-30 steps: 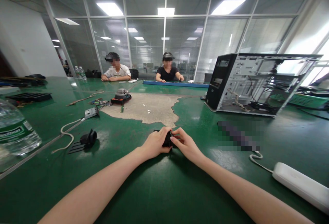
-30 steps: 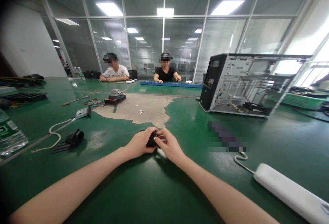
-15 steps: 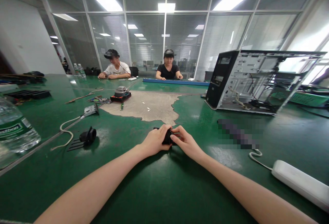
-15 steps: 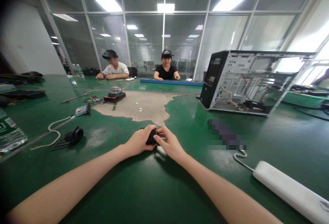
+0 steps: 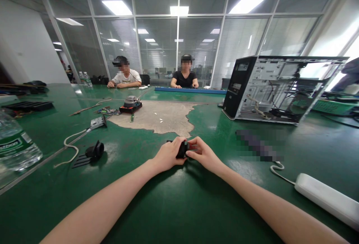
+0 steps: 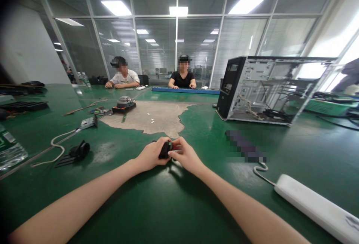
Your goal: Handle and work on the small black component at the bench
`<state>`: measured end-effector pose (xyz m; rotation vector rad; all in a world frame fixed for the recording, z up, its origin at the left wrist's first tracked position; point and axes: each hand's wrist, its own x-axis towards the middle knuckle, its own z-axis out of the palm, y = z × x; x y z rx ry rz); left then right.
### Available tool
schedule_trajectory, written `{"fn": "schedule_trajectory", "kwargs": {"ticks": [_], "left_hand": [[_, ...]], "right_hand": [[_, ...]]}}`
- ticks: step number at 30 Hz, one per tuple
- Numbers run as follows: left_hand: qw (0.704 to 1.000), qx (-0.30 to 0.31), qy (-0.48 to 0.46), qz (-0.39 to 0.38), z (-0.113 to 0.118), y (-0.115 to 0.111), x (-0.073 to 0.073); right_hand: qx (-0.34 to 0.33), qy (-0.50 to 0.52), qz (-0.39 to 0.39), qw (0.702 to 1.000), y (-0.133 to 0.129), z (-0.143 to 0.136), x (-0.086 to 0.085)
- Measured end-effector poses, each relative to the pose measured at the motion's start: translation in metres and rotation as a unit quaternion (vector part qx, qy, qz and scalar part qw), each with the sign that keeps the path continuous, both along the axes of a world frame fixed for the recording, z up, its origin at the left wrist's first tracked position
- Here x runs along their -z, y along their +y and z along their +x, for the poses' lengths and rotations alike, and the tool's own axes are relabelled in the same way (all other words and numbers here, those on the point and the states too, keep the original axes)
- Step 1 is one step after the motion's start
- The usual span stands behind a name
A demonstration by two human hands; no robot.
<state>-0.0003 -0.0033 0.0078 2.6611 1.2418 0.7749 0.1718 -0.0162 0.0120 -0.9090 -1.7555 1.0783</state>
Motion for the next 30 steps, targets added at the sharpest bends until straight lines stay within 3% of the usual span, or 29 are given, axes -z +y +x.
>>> {"fn": "schedule_trajectory", "kwargs": {"ticks": [7,11,21,30], "left_hand": [[1.000,-0.001,0.011,0.001,0.000,-0.001,-0.003],[1.000,-0.003,0.007,-0.004,0.000,-0.001,-0.002],[1.000,-0.005,-0.007,-0.010,0.000,-0.001,0.000],[1.000,0.014,-0.007,-0.016,0.003,-0.002,-0.001]], "right_hand": [[0.047,-0.016,-0.024,0.998,0.009,0.008,-0.004],[0.035,-0.019,-0.059,0.997,0.011,0.003,-0.003],[0.060,0.007,-0.025,0.998,0.005,-0.015,0.012],[0.072,0.021,-0.043,0.996,-0.004,-0.014,0.010]]}}
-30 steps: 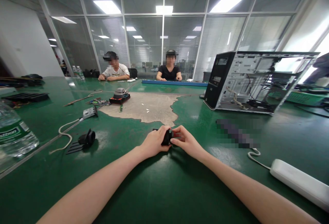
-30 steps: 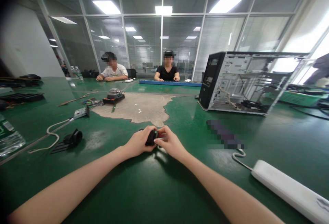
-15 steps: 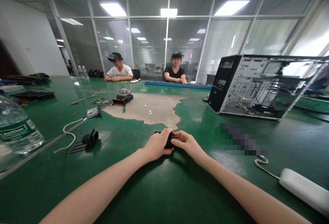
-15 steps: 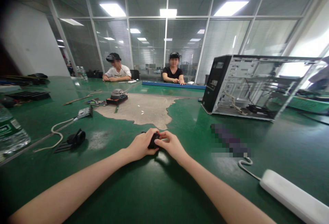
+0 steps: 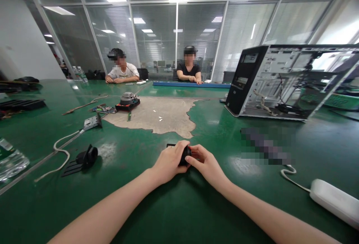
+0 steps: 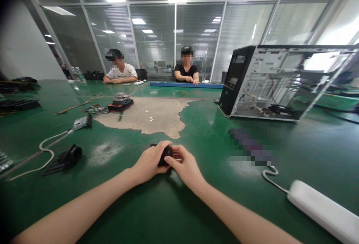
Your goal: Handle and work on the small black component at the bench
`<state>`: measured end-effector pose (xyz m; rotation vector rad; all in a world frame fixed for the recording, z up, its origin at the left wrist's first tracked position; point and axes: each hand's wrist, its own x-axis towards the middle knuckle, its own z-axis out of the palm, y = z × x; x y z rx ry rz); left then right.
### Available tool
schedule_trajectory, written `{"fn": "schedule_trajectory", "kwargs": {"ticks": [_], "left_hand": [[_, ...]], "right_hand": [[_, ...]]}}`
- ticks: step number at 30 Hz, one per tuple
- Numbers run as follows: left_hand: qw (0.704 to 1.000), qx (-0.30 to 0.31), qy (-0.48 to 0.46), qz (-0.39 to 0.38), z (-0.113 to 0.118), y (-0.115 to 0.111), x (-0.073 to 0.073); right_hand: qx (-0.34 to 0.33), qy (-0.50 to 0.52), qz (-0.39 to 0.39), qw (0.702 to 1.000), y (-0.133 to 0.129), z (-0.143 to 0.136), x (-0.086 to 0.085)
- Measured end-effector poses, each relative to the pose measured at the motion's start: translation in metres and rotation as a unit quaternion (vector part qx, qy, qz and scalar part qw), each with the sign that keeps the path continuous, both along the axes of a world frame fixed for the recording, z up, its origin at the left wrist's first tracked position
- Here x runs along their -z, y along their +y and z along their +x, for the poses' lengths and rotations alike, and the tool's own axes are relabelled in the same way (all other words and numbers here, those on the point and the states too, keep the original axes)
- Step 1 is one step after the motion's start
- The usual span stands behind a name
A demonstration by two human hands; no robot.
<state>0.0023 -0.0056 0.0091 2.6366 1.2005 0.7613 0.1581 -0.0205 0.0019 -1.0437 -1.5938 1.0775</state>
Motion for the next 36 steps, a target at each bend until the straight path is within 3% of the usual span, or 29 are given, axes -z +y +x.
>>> {"fn": "schedule_trajectory", "kwargs": {"ticks": [8,15,36], "left_hand": [[0.999,0.035,-0.007,-0.005,-0.001,-0.005,0.000],[0.998,0.024,-0.046,-0.020,-0.004,-0.007,0.000],[0.995,0.032,-0.076,-0.061,0.002,-0.002,-0.004]], "right_hand": [[-0.028,0.035,-0.061,0.997,-0.010,0.000,-0.011],[-0.045,0.042,-0.099,0.993,-0.007,0.004,-0.015],[-0.043,0.072,-0.105,0.991,0.000,0.007,-0.010]]}}
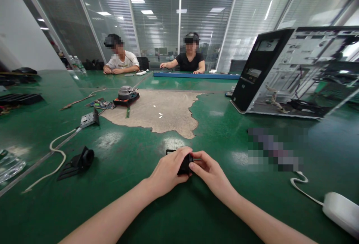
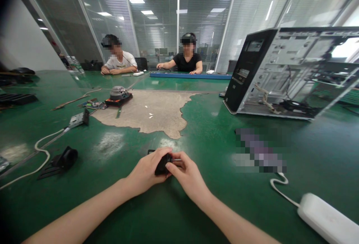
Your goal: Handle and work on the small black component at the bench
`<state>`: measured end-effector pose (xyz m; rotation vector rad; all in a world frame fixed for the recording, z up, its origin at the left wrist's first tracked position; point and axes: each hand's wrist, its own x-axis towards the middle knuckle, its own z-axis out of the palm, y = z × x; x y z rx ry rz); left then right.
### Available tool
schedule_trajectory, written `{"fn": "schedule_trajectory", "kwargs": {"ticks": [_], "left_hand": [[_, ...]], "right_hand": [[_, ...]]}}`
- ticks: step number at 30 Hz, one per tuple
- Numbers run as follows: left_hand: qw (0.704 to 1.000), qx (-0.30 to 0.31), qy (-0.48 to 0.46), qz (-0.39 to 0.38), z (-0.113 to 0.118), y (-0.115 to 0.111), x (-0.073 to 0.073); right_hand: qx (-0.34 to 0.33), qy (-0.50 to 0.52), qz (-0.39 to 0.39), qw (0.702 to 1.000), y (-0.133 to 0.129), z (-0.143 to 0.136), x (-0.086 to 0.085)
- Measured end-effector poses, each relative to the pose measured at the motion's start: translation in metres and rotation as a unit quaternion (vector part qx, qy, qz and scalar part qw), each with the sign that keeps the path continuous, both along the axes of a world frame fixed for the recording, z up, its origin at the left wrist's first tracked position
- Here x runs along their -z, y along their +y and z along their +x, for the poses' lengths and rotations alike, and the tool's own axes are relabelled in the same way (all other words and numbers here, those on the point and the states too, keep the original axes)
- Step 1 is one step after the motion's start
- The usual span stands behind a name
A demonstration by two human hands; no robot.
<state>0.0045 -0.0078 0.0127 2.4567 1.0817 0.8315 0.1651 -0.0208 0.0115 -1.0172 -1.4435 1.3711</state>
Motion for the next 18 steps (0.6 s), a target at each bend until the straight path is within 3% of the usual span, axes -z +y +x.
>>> {"fn": "schedule_trajectory", "kwargs": {"ticks": [10,18], "left_hand": [[1.000,-0.001,0.008,0.000,0.0005,-0.0002,-0.0006],[1.000,-0.016,0.009,0.007,0.0033,-0.0018,0.0009]], "right_hand": [[-0.029,0.023,0.019,0.999,-0.0013,0.0027,-0.0017],[-0.010,-0.015,0.027,0.999,0.0003,0.0051,0.0009]]}}
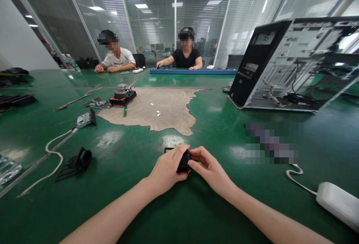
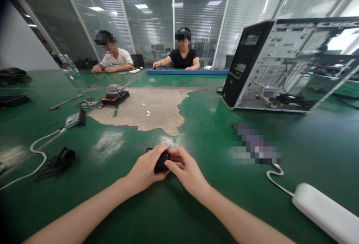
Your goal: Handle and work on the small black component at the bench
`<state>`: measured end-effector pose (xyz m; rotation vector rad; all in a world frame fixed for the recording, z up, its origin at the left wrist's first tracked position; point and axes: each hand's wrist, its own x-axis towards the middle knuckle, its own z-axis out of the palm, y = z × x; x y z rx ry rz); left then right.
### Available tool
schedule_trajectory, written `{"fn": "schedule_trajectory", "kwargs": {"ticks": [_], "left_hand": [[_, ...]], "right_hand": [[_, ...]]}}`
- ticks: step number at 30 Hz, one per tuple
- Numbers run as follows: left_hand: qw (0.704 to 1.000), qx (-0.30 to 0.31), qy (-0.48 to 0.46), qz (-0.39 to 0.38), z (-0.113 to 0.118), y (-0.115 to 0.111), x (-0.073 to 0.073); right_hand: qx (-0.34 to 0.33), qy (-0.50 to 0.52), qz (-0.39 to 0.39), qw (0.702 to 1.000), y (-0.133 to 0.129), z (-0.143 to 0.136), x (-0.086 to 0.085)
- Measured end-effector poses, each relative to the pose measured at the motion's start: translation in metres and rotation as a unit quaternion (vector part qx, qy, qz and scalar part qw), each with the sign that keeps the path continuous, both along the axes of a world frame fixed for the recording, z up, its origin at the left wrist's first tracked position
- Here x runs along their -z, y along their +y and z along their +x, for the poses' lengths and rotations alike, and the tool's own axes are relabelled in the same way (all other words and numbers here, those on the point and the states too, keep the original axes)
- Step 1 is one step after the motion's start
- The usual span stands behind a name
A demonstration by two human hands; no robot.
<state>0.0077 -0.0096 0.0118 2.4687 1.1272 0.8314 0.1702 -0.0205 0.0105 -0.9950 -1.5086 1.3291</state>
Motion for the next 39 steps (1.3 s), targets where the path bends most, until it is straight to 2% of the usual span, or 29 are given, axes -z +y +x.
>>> {"fn": "schedule_trajectory", "kwargs": {"ticks": [5,16,24,39], "left_hand": [[1.000,-0.006,0.002,-0.011,0.003,-0.002,-0.001],[0.999,-0.002,0.015,-0.031,0.006,0.001,-0.003],[0.999,-0.013,0.031,-0.028,0.006,-0.001,-0.003],[1.000,-0.004,0.013,-0.028,0.007,-0.005,-0.004]], "right_hand": [[-0.007,-0.010,-0.010,1.000,-0.001,0.003,-0.004],[-0.036,0.040,-0.036,0.998,0.000,0.008,-0.007],[-0.006,-0.007,-0.016,1.000,-0.003,0.006,-0.012],[-0.036,0.001,0.011,0.999,-0.008,0.007,-0.010]]}}
